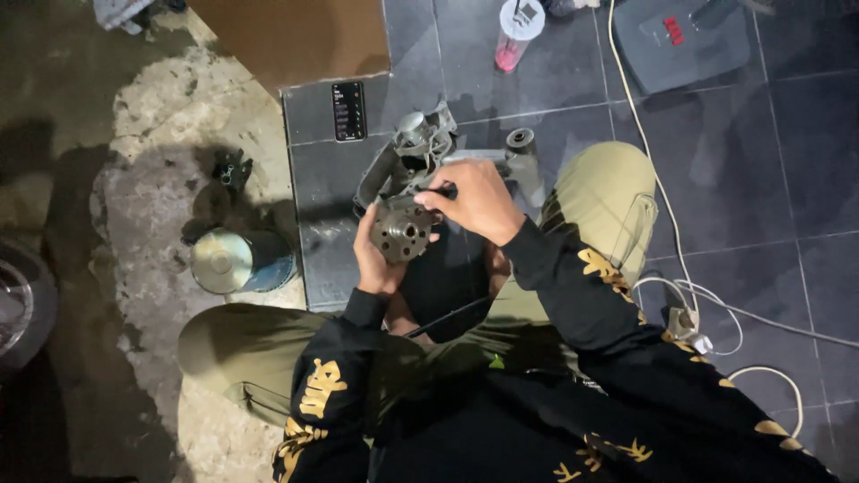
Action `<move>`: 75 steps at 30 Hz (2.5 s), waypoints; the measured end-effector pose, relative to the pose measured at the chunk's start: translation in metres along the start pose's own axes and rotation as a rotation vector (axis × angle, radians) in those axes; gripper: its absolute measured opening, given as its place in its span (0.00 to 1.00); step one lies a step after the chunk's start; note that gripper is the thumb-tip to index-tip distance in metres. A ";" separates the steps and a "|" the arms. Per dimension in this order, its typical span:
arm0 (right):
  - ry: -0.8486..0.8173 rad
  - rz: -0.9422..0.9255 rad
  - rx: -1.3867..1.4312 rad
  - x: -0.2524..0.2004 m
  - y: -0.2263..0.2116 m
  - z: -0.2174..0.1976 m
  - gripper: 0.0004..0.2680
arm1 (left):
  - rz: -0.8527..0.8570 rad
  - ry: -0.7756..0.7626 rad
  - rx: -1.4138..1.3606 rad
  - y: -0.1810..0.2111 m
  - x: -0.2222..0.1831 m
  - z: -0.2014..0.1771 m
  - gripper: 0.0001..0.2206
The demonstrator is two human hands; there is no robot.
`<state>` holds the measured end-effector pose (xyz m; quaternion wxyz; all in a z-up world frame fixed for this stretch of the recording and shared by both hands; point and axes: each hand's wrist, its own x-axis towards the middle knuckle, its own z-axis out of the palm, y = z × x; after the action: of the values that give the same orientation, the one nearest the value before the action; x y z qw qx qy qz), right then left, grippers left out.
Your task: The person sits on the floor and uses a small tool to scrape and clean the surface of a metallic mechanical part, likely a stator or rotor. They rotate the part to access different areas and continue the cleaning process.
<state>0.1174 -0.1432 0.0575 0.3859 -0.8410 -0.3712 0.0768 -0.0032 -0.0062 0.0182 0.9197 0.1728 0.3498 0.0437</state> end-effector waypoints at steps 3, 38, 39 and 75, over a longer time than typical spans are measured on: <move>0.025 -0.010 -0.040 0.001 0.014 0.005 0.07 | -0.014 -0.060 -0.027 0.000 0.011 -0.011 0.34; -0.200 -0.088 0.140 -0.003 -0.005 -0.014 0.05 | -0.023 -0.231 0.242 -0.022 0.022 -0.024 0.46; -0.241 -0.094 0.188 -0.002 -0.003 -0.006 0.07 | -0.016 -0.235 0.272 -0.022 0.029 -0.032 0.48; -0.259 -0.080 0.186 0.005 0.018 -0.019 0.07 | -0.033 -0.239 0.103 -0.018 0.019 -0.021 0.24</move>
<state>0.1390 -0.1594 0.0589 0.4136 -0.7694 -0.4423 0.2031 -0.0036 -0.0136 -0.0141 0.9453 0.2181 0.2423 -0.0101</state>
